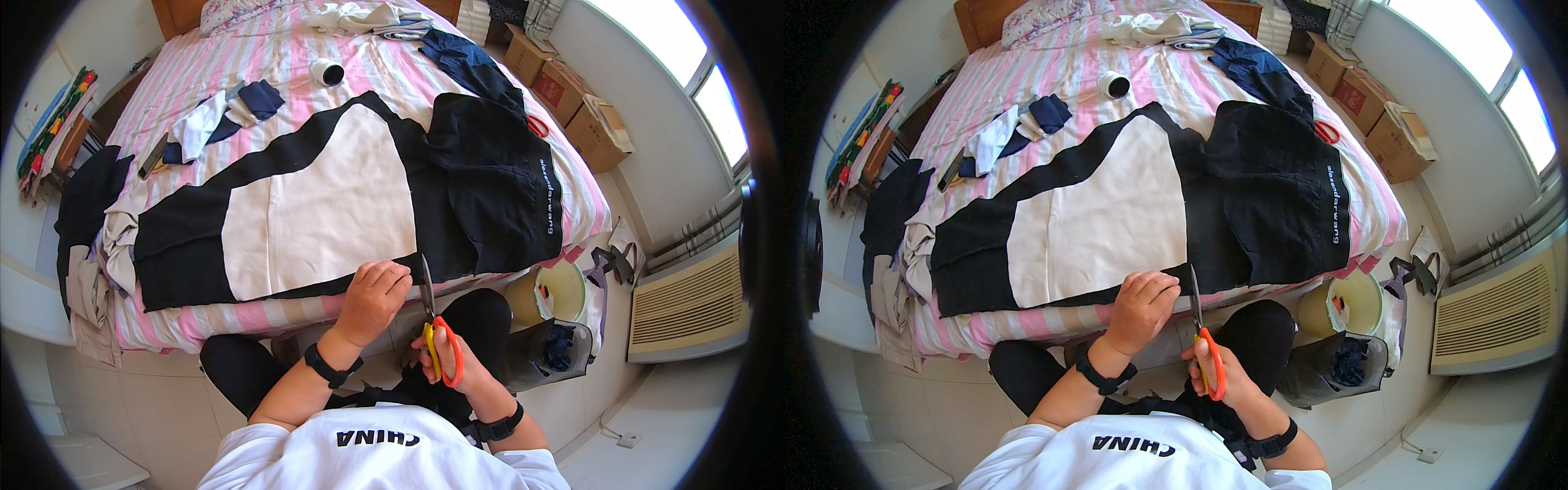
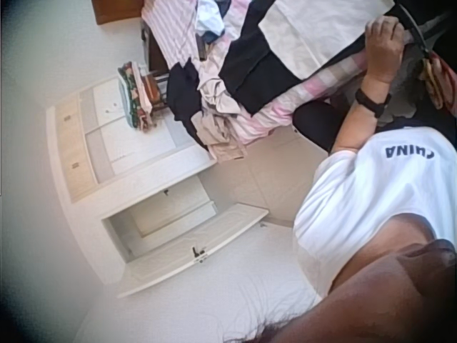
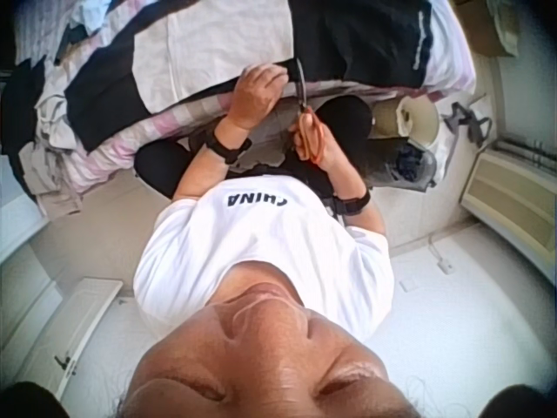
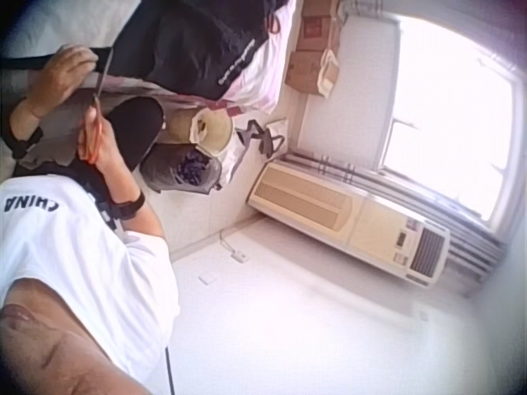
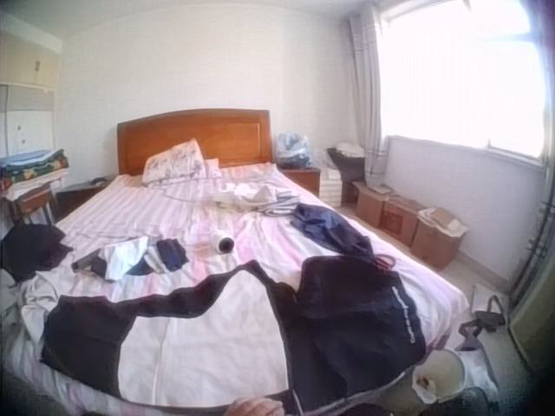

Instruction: The person uses scissors to cut pieces of black and white fabric laid out on a bed.

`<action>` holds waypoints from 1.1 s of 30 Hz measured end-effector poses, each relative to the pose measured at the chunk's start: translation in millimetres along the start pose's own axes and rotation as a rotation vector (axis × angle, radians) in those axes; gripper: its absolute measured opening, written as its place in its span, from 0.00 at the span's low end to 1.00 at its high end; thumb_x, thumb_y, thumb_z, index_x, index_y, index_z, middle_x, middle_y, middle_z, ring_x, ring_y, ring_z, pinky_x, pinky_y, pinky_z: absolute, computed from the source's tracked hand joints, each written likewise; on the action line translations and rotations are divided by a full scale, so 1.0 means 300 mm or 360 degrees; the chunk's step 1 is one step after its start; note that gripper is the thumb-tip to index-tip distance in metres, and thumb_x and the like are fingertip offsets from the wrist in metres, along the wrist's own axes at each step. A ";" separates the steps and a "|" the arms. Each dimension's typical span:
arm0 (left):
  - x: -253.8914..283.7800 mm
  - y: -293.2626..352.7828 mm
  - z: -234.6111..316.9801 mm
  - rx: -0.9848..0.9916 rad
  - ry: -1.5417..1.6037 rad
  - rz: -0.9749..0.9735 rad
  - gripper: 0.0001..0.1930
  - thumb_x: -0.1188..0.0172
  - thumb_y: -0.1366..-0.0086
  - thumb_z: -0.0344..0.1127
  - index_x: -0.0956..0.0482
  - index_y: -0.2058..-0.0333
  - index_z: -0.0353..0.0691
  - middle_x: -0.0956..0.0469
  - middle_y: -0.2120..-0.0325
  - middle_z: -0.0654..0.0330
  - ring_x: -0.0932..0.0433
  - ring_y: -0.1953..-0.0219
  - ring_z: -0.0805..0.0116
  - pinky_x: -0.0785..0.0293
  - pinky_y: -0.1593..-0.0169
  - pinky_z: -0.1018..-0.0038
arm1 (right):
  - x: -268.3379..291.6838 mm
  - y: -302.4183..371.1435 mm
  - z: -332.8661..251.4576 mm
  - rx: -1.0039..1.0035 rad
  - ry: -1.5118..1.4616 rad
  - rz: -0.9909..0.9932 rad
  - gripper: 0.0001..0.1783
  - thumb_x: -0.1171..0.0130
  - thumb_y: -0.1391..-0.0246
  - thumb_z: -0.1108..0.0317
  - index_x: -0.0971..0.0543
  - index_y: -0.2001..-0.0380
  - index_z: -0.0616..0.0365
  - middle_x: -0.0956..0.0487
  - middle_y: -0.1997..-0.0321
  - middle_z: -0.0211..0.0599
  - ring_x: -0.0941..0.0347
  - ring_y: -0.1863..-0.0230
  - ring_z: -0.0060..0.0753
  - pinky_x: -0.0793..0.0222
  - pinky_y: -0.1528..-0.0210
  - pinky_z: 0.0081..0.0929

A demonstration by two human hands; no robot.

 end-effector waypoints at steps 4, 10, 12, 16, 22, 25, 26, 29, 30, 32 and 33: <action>0.001 -0.001 0.000 0.0010 0.0013 -0.0001 0.10 0.37 0.48 0.27 0.21 0.65 0.40 0.22 0.61 0.62 0.25 0.55 0.63 0.32 0.50 0.66 | -0.004 0.004 -0.003 0.0073 0.0118 0.0054 0.43 0.59 0.46 0.27 0.28 0.62 0.65 0.32 0.81 0.29 0.34 0.85 0.22 0.39 0.82 0.18; 0.007 -0.011 0.006 0.0021 0.0036 0.0025 0.10 0.37 0.49 0.27 0.21 0.65 0.39 0.23 0.62 0.62 0.25 0.55 0.62 0.32 0.50 0.66 | 0.004 0.009 0.009 0.0034 -0.0013 0.0071 0.33 0.52 0.40 0.39 0.28 0.65 0.65 0.32 0.81 0.30 0.34 0.86 0.22 0.38 0.84 0.19; 0.003 -0.010 0.005 0.0021 0.0038 0.0029 0.10 0.37 0.49 0.27 0.21 0.65 0.39 0.23 0.62 0.62 0.25 0.56 0.62 0.32 0.50 0.66 | -0.001 0.013 0.006 0.0053 -0.0091 0.0067 0.29 0.51 0.38 0.44 0.29 0.67 0.65 0.33 0.83 0.30 0.35 0.89 0.23 0.39 0.87 0.20; 0.001 -0.013 0.006 0.0019 0.0045 0.0035 0.11 0.36 0.49 0.27 0.21 0.65 0.39 0.23 0.62 0.62 0.25 0.56 0.62 0.31 0.50 0.66 | -0.002 0.014 0.007 0.0029 -0.0132 0.0102 0.26 0.50 0.37 0.46 0.29 0.69 0.64 0.33 0.84 0.31 0.35 0.91 0.24 0.40 0.89 0.21; -0.006 -0.010 0.004 0.0058 0.0029 0.0052 0.11 0.37 0.50 0.27 0.22 0.66 0.40 0.23 0.63 0.62 0.25 0.57 0.62 0.32 0.51 0.66 | 0.002 0.015 0.003 -0.0008 -0.0124 0.0134 0.24 0.50 0.36 0.49 0.29 0.69 0.63 0.33 0.86 0.31 0.35 0.91 0.25 0.39 0.90 0.21; -0.010 -0.012 0.003 0.0093 0.0029 0.0004 0.11 0.37 0.51 0.27 0.23 0.67 0.40 0.24 0.63 0.62 0.26 0.58 0.62 0.32 0.52 0.66 | 0.008 0.018 -0.001 -0.0014 -0.0030 0.0120 0.27 0.51 0.37 0.44 0.28 0.69 0.63 0.33 0.85 0.31 0.34 0.90 0.24 0.38 0.89 0.20; -0.010 -0.013 0.004 0.0091 0.0030 0.0005 0.11 0.37 0.51 0.27 0.23 0.67 0.40 0.24 0.63 0.62 0.26 0.58 0.62 0.32 0.52 0.66 | 0.009 0.016 0.007 -0.0058 -0.0040 0.0068 0.31 0.54 0.39 0.40 0.28 0.67 0.62 0.32 0.82 0.30 0.33 0.87 0.23 0.36 0.85 0.19; -0.009 -0.015 0.005 0.0094 0.0024 0.0007 0.11 0.37 0.51 0.28 0.23 0.66 0.41 0.25 0.64 0.62 0.26 0.59 0.62 0.32 0.53 0.66 | 0.014 0.008 0.020 -0.0109 -0.0049 -0.0043 0.37 0.61 0.42 0.31 0.29 0.63 0.61 0.31 0.77 0.29 0.33 0.82 0.20 0.33 0.79 0.19; -0.010 -0.015 0.005 0.0086 0.0025 0.0013 0.11 0.37 0.51 0.28 0.23 0.66 0.41 0.25 0.64 0.62 0.26 0.59 0.62 0.33 0.53 0.66 | 0.012 0.007 0.021 -0.0117 -0.0048 -0.0103 0.41 0.64 0.44 0.27 0.29 0.60 0.60 0.31 0.75 0.28 0.33 0.79 0.19 0.31 0.75 0.18; -0.007 -0.014 0.005 0.0078 0.0023 0.0018 0.11 0.37 0.51 0.28 0.24 0.66 0.41 0.25 0.64 0.62 0.27 0.59 0.61 0.33 0.53 0.66 | 0.010 -0.003 0.011 -0.0126 -0.0034 -0.0129 0.42 0.65 0.44 0.26 0.29 0.59 0.59 0.32 0.74 0.28 0.34 0.78 0.19 0.32 0.73 0.18; -0.006 -0.014 0.006 0.0070 0.0009 0.0005 0.11 0.37 0.51 0.28 0.24 0.66 0.41 0.26 0.64 0.62 0.27 0.59 0.63 0.32 0.52 0.67 | 0.009 -0.009 0.004 -0.0136 -0.0019 -0.0154 0.43 0.67 0.45 0.25 0.30 0.57 0.59 0.32 0.73 0.28 0.34 0.77 0.19 0.32 0.72 0.18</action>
Point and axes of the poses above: each hand's wrist, its own y-axis away from the middle knuckle, its own x-axis out of the back of the hand, z = x × y, the point moved 4 cm from there along -y, towards the middle knuckle
